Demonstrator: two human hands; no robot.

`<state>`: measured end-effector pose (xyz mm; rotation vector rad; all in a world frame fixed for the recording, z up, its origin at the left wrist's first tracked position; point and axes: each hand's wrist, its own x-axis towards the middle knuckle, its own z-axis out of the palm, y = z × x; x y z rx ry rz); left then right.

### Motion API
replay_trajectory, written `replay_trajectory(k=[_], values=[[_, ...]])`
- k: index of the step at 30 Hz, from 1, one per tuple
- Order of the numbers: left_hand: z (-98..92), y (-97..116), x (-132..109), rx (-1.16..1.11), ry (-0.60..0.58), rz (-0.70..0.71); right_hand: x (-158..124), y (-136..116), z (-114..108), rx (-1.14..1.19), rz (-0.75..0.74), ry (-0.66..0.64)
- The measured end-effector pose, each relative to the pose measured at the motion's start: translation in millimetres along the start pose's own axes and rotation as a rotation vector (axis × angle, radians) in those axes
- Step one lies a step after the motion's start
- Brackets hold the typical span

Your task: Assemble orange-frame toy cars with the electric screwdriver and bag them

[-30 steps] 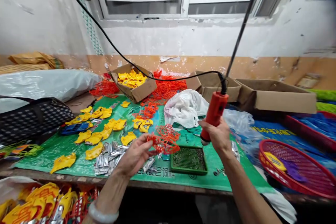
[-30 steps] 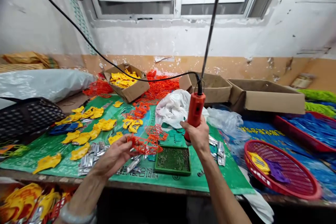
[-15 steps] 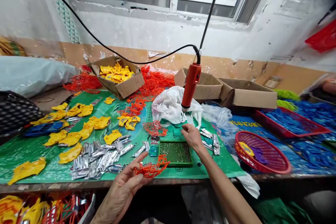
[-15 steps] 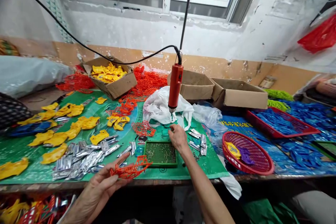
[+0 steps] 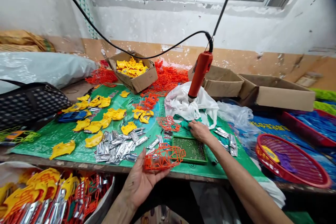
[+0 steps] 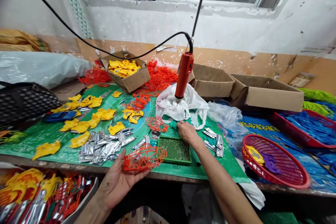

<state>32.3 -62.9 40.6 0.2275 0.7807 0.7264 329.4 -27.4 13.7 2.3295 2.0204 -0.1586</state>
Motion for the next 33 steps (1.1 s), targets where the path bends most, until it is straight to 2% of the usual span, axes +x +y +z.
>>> replay_trajectory(k=[5,9,12,15,18,19,21,23,25,27,30,33], values=[[-0.8,-5,3,-0.035,0.041,-0.043,7,-7,-2,0.042,0.025,0.02],[-5.4,-4,4,-0.052,-0.037,-0.086,1,-5,-11,0.173,0.084,0.127],[-6.8,-1,3,-0.09,-0.062,-0.023,-30,-5,-17,0.32,0.134,0.244],[-4.5,-3,4,-0.18,-0.073,0.024,-76,-21,-16,0.527,0.139,0.287],[1.2,-12,6,-0.22,-0.074,0.022,-113,-50,-10,0.783,0.062,0.194],[3.3,-16,5,-0.203,-0.082,0.029,-120,-60,-8,0.937,0.021,0.143],[6.8,-23,2,-0.124,-0.143,0.054,-125,-76,-6,1.285,-0.071,0.028],[7.8,-26,-3,-0.005,-0.245,0.089,-121,-86,-7,1.487,-0.139,-0.063],[6.2,-26,-9,0.101,-0.328,0.112,-116,-90,-10,1.43,-0.204,-0.069],[3.5,-24,-13,0.156,-0.344,0.118,-113,-95,-13,1.279,-0.279,0.006],[1.3,-22,-11,0.163,-0.267,0.13,-114,-107,-14,1.06,-0.344,0.171],[2.4,-26,-4,0.137,-0.186,0.146,-118,-121,-12,0.891,-0.286,0.309]])
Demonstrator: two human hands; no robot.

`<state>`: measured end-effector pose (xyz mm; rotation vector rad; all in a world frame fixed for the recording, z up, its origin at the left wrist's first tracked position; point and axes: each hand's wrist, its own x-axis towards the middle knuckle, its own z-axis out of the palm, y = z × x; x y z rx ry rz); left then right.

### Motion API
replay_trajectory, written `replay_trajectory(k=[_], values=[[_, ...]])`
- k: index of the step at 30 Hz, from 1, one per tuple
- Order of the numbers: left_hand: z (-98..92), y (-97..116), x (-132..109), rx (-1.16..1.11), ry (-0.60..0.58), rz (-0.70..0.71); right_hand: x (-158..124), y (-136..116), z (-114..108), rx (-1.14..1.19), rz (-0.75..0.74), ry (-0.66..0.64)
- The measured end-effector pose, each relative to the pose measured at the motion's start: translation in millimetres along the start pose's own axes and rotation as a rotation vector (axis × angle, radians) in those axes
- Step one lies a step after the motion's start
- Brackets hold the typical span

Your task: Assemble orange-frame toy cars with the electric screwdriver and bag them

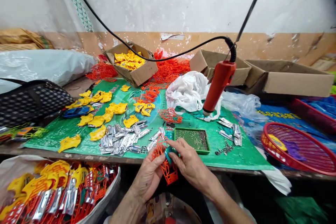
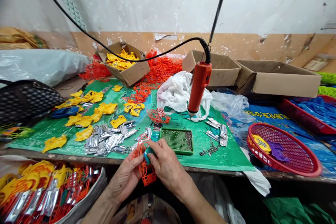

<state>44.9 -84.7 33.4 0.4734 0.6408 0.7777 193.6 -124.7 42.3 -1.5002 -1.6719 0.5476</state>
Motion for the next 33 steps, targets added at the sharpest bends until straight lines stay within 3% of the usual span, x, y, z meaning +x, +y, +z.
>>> replay_trajectory(k=[8,13,19,26,33], values=[[-3.5,-10,7,-0.113,0.166,0.025,-11,-6,26,-0.448,-0.008,0.178],[-0.7,-8,7,-0.105,0.163,0.065,-16,-4,37,-0.36,-0.069,0.205],[3.0,-3,3,-0.014,0.151,0.038,-20,6,32,-0.249,-0.072,0.159],[1.4,4,-1,0.083,0.157,0.051,-29,-4,32,-0.292,-0.128,0.18],[4.5,3,-2,0.007,0.2,0.004,-32,1,13,-0.088,-0.035,0.213]])
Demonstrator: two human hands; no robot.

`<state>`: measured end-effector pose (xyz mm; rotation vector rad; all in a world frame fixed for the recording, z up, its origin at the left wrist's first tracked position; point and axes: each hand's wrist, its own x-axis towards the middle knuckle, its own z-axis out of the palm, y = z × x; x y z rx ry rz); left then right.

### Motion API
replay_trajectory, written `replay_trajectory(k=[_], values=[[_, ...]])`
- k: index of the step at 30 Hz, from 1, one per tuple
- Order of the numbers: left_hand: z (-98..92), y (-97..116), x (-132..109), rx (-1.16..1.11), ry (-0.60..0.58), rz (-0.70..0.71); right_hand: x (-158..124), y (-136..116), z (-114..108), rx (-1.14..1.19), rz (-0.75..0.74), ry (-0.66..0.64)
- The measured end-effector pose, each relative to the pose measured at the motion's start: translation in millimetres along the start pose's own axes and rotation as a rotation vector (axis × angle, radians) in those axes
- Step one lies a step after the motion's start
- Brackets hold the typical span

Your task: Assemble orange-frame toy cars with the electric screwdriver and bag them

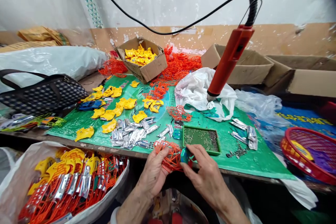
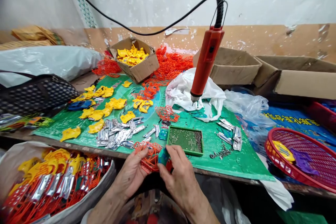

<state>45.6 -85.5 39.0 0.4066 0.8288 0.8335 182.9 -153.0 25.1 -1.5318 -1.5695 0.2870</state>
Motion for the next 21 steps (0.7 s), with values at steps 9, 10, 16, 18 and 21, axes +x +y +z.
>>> replay_trajectory(k=[9,10,16,18,21], values=[[0.6,-12,0,0.006,-0.063,0.082,5,-11,0,-0.069,-0.034,-0.046],[0.7,-12,0,0.008,-0.066,0.083,5,-11,1,-0.085,-0.04,-0.041],[1.4,-12,1,-0.012,-0.048,0.084,5,-12,5,-0.151,-0.032,-0.027],[1.1,-13,1,-0.012,-0.055,0.084,5,-13,5,-0.165,-0.026,-0.025],[0.5,-15,1,-0.003,-0.063,0.082,5,-14,5,-0.183,-0.023,-0.038]])
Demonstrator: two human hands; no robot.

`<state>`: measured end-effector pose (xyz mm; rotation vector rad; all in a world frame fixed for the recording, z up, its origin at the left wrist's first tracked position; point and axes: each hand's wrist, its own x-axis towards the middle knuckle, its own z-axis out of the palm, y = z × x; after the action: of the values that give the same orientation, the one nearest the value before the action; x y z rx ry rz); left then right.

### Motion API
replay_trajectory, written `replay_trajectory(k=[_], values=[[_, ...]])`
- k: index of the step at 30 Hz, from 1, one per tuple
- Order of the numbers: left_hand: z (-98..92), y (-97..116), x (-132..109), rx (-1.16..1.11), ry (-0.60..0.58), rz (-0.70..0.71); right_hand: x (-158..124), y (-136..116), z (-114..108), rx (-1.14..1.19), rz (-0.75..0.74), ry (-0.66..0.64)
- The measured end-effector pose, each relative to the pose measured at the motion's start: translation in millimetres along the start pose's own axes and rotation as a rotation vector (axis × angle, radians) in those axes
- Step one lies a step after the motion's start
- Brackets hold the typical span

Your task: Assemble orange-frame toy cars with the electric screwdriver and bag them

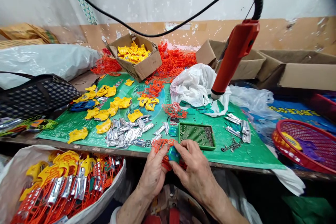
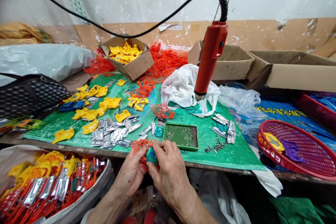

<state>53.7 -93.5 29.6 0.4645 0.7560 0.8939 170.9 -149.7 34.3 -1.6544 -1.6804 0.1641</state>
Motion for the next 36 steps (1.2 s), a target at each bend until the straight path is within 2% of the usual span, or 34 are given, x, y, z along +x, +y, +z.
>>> replay_trajectory(k=[18,31,36], values=[[1.2,-4,-1,-0.093,0.092,-0.027,2,4,2,0.11,0.069,-0.031],[-4.2,-12,-5,-0.101,0.066,-0.052,-10,4,5,0.147,0.096,0.004],[-0.5,-12,-11,-0.057,-0.005,-0.063,-13,5,6,0.154,0.075,0.056]])
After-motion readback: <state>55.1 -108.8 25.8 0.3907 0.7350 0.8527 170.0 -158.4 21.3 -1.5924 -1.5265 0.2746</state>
